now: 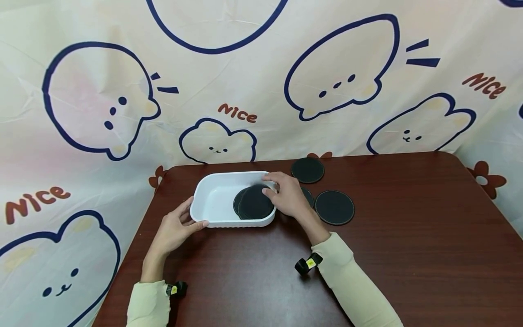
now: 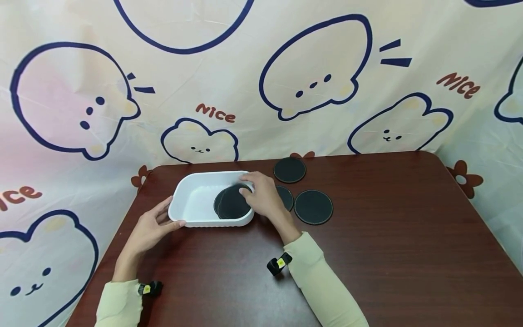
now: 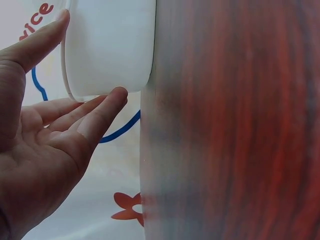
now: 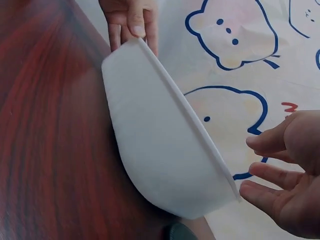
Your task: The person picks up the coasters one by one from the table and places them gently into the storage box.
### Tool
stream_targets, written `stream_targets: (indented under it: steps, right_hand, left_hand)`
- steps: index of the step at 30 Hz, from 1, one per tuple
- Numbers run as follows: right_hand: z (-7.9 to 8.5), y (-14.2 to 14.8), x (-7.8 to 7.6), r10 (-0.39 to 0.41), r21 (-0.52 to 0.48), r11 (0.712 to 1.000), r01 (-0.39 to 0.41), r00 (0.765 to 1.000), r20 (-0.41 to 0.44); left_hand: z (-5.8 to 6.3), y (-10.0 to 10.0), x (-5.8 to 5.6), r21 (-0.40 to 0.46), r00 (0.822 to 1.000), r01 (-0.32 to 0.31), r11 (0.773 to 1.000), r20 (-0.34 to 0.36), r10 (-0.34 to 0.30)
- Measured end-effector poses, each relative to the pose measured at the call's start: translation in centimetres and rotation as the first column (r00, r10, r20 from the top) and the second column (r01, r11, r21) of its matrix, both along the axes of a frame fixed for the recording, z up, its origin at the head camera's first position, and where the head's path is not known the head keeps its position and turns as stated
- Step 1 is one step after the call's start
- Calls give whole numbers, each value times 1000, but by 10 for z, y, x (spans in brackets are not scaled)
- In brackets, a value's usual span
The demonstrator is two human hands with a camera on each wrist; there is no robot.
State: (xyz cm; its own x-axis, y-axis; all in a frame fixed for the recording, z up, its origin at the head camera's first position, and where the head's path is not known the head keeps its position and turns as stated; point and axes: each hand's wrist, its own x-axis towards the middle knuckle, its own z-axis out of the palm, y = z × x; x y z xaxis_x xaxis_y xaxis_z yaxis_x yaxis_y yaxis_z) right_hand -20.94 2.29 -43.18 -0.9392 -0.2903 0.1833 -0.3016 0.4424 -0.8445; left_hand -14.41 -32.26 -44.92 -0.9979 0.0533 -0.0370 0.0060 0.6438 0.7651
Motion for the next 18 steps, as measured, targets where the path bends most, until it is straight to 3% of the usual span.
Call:
stream_targets:
  steps: [4, 12, 15, 18]
  right_hand:
    - [1, 9, -2, -5, -38, 999, 5, 1000, -6]
    - [0, 33, -9, 21, -89, 996, -7, 988, 152]
    - [-1, 43, -12, 78, -132, 990, -51, 974, 213]
    - [-6, 56, -15, 151, -197, 976, -94, 944, 294]
  left_hand:
    - [0, -1, 1, 8, 1000, -3, 1000, 7, 3]
    - [1, 0, 2, 13, 1000, -1, 1000, 1, 1]
    - [1, 0, 1, 17, 1000, 0, 1000, 1, 0]
    - [0, 1, 0, 24, 1000, 2, 1000, 2, -2]
